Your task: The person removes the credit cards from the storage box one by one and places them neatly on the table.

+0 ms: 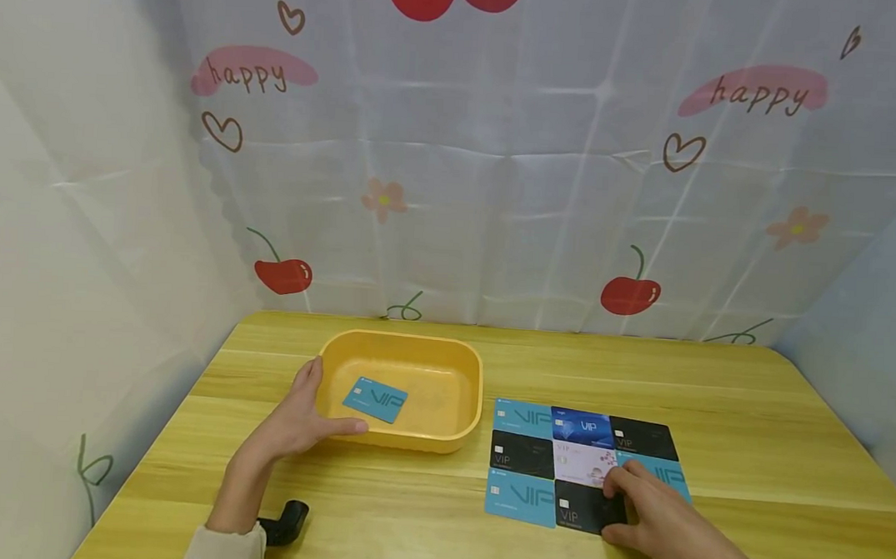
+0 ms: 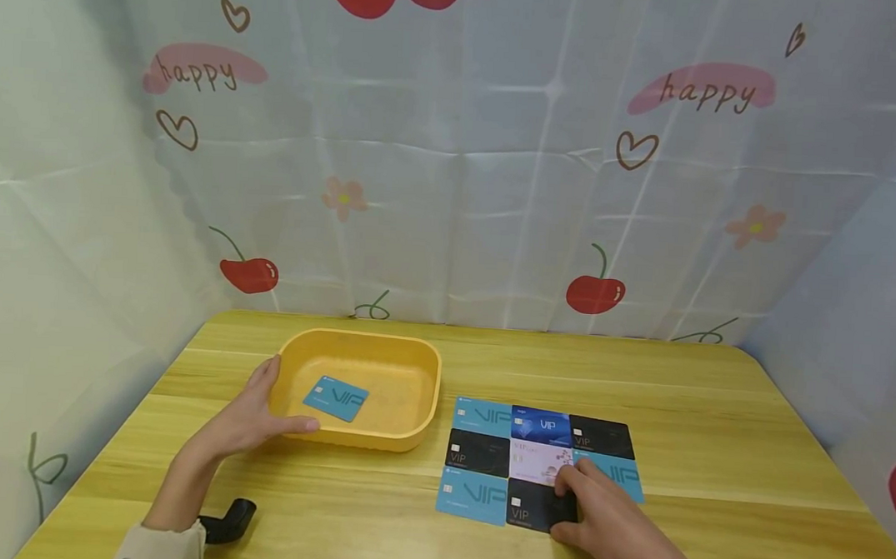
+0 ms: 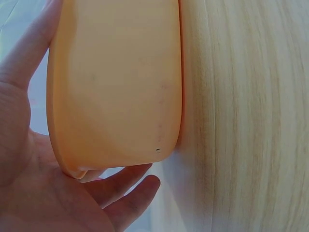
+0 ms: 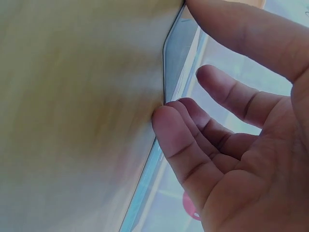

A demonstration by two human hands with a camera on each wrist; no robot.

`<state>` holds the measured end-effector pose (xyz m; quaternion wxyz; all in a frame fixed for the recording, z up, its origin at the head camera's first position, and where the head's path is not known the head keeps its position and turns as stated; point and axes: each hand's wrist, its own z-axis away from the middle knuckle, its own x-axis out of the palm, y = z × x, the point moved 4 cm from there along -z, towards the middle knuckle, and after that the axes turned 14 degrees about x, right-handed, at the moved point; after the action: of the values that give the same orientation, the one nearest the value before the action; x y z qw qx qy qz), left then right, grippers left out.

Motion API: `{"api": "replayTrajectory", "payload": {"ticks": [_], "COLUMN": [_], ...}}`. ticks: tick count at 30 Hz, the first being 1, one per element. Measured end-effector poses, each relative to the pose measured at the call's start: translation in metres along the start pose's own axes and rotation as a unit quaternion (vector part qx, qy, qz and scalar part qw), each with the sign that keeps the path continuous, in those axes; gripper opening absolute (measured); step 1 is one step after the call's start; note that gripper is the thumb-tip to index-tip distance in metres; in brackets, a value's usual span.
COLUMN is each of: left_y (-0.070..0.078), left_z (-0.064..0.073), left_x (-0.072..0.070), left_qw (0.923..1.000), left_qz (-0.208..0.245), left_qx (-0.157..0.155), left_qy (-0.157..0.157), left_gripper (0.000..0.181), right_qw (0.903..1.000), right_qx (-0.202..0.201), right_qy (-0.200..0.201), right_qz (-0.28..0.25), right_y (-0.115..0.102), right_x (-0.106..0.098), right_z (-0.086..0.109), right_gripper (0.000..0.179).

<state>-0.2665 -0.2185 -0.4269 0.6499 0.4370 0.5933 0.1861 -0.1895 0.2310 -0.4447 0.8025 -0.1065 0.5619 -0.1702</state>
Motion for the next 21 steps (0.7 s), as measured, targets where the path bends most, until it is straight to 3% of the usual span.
{"api": "replayTrajectory", "payload": {"ticks": [14,21], "left_y": [-0.001,-0.001], "left_z": [0.001,0.000], "left_x": [0.001,0.000], "left_qw": [1.0000,1.0000], "left_qz": [-0.008,-0.008], "left_qx": [0.001,0.003], "left_qy": [0.000,0.001], "left_gripper": [0.133,0.134], "right_qw": [0.9995,0.9969], "right_qx": [-0.023,-0.040], "right_qy": [-0.002,0.035], "right_qz": [-0.021,-0.058], "right_y": [0.002,-0.004], "right_x": [-0.003,-0.012], "right_z": [0.003,0.007], "right_gripper": [0.027,0.020]}}
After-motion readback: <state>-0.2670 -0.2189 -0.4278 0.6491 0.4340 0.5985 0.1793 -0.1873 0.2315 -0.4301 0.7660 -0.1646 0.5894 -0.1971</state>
